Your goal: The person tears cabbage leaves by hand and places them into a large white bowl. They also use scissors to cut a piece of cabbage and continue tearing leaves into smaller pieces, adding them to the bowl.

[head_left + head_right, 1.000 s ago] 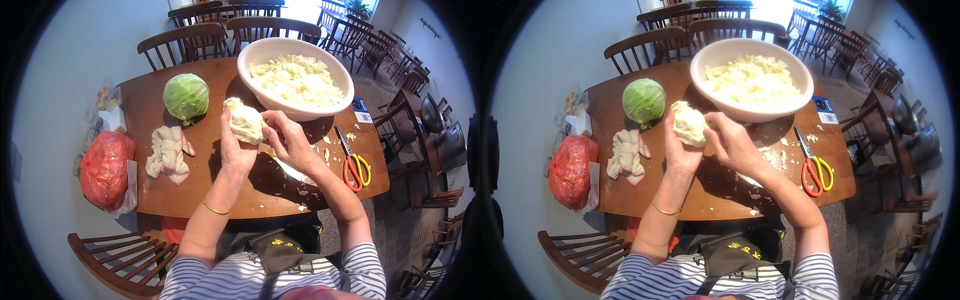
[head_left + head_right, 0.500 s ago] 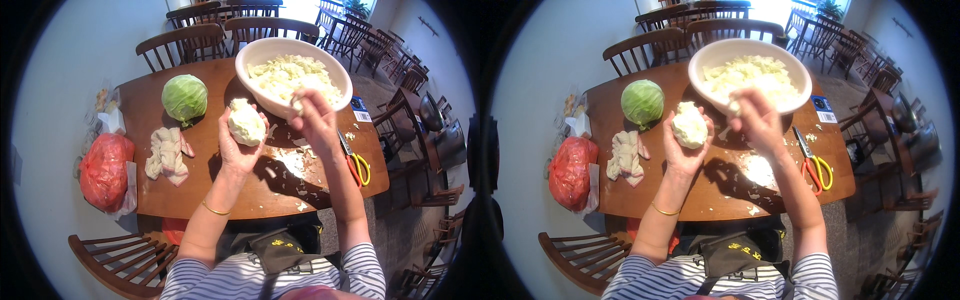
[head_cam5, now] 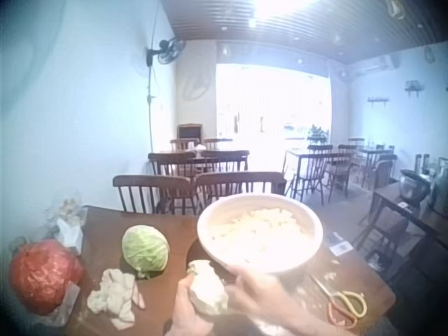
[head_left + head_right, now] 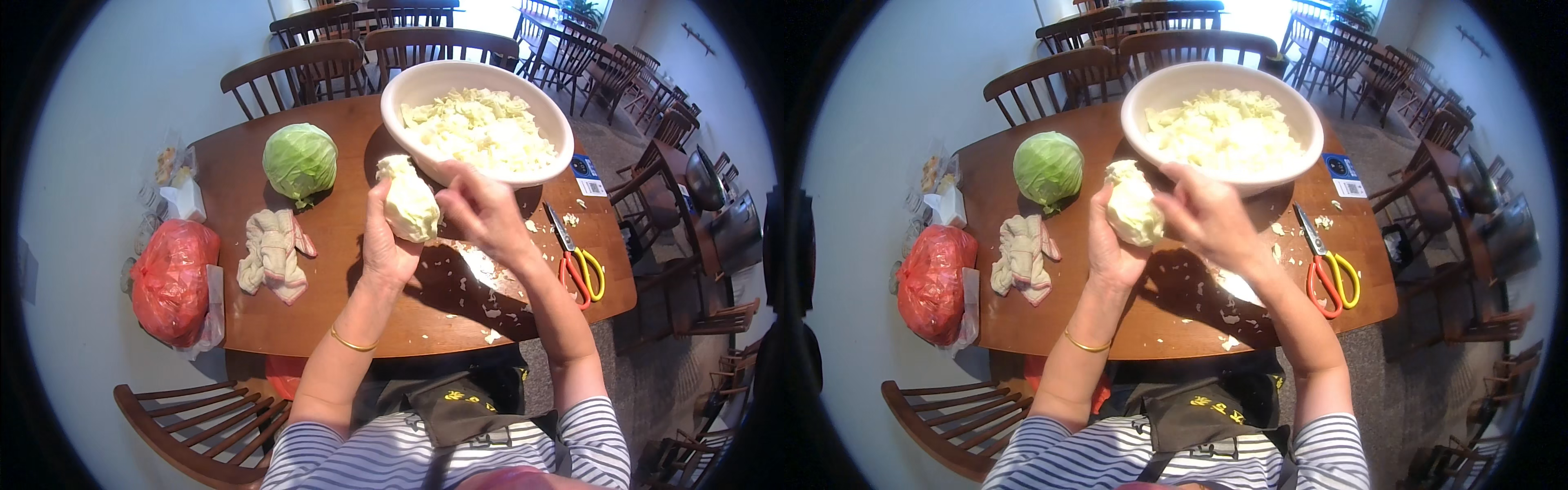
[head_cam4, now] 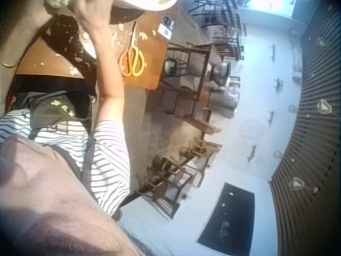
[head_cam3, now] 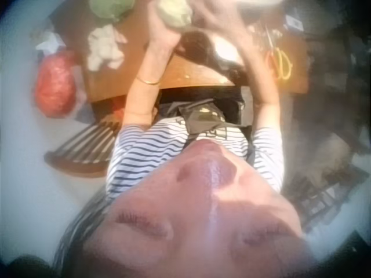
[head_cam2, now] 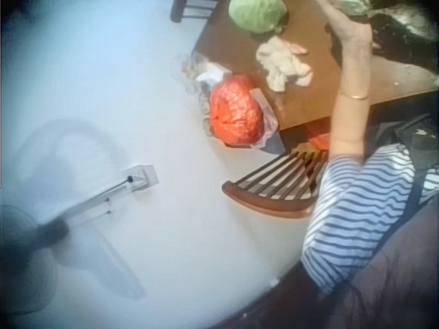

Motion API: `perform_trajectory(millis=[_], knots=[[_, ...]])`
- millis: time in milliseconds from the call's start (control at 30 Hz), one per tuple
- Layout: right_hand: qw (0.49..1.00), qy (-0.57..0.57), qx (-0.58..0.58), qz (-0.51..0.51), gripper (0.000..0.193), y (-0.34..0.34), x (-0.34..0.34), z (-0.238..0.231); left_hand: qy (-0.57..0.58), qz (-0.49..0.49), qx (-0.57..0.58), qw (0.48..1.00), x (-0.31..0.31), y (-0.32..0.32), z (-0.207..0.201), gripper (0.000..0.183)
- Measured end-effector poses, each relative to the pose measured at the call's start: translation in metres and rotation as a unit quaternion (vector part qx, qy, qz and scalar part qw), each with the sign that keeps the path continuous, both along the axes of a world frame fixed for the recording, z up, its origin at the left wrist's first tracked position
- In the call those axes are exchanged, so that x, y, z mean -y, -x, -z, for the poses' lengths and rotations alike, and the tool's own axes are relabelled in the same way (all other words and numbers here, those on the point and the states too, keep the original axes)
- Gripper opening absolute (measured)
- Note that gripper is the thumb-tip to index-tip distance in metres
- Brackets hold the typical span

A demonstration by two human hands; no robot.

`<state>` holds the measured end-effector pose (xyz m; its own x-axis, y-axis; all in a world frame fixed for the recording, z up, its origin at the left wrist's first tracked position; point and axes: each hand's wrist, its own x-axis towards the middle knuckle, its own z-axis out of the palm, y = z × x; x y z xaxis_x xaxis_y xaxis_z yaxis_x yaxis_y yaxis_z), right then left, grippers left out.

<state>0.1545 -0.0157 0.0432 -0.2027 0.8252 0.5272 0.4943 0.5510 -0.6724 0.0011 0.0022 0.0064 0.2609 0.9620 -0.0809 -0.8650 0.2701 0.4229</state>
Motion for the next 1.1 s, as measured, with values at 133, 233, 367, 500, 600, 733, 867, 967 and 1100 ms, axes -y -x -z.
perform_trajectory(millis=[133, 233, 367, 500, 600, 733, 867, 967, 1100], knots=[[0.994, 0.088, 0.056, 0.012, 0.045, 0.018, 0.009, 0.001, -0.01, -0.007, -0.032, 0.999, 0.008, -0.001, -0.007, 0.04], [0.993, 0.112, -0.026, -0.023, 0.041, 0.019, 0.009, 0.005, -0.021, -0.016, -0.039, 0.999, 0.01, -0.002, -0.008, 0.04], [0.999, 0.033, 0.002, -0.033, 0.033, 0.024, 0.009, 0.01, -0.041, -0.032, -0.055, 0.997, 0.007, 0.0, 0.003, 0.039], [0.999, 0.043, -0.018, -0.027, 0.031, 0.019, 0.005, 0.02, -0.037, -0.028, -0.068, 0.997, 0.009, -0.004, 0.001, 0.038], [0.999, 0.026, -0.023, -0.033, 0.031, 0.019, 0.003, 0.023, -0.04, -0.038, -0.073, 0.996, 0.007, -0.004, 0.004, 0.038], [0.998, 0.017, -0.03, -0.057, 0.037, 0.017, -0.002, 0.025, -0.049, -0.051, -0.088, 0.994, 0.005, -0.004, 0.005, 0.038], [0.994, 0.088, 0.02, -0.062, 0.05, 0.025, 0.008, 0.005, -0.056, -0.052, -0.109, 0.991, 0.004, 0.002, 0.007, 0.037], [0.991, 0.086, -0.008, -0.099, 0.056, 0.02, 0.004, 0.009, -0.059, -0.06, -0.137, 0.987, 0.002, -0.001, 0.008, 0.035], [0.965, 0.215, -0.084, -0.127, 0.056, 0.01, -0.003, 0.017, -0.062, -0.054, -0.119, 0.99, 0.001, 0.002, 0.001, 0.032]])
